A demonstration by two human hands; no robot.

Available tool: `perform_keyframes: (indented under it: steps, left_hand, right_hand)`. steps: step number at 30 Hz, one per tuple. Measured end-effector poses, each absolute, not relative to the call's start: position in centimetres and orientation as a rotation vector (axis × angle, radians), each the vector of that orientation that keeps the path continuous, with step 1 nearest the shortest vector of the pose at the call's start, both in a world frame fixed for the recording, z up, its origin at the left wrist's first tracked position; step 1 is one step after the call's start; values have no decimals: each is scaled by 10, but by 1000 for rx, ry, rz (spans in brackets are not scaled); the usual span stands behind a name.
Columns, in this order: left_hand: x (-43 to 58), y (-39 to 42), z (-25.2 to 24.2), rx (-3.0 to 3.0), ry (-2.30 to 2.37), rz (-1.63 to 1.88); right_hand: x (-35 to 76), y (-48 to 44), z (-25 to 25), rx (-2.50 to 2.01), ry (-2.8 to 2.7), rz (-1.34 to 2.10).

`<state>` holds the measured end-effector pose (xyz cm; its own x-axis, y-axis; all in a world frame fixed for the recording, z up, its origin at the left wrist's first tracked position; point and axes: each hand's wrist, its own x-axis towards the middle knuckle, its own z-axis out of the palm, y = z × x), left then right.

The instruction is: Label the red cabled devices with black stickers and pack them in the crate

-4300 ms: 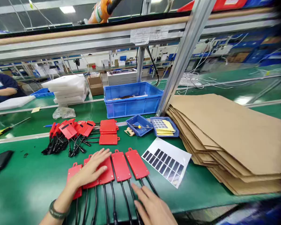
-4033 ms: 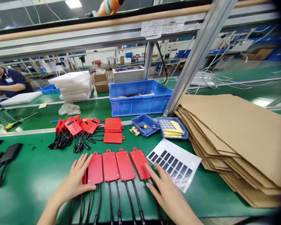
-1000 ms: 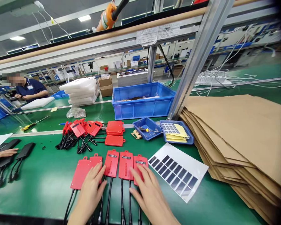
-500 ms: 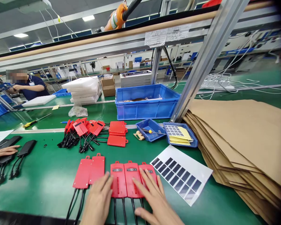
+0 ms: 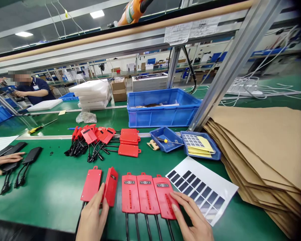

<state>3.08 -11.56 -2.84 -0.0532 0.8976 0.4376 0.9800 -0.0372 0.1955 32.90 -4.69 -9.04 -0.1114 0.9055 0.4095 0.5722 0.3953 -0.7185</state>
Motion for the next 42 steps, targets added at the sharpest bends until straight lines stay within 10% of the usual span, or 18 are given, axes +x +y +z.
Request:
perform_keyframes:
  steps: [8, 22, 42]
  left_hand:
    - [-6, -110, -38, -1930, -2157, -378]
    - [-20, -126, -13, -1668, -2749, -856]
    - [-41, -119, 5, -2388, -1569, -273]
  right_hand:
    - [333, -47, -90, -1252, -1821, 365]
    - [329, -50, -76, -1132, -1906, 289]
    - [335, -50, -50, -996, -2260, -50]
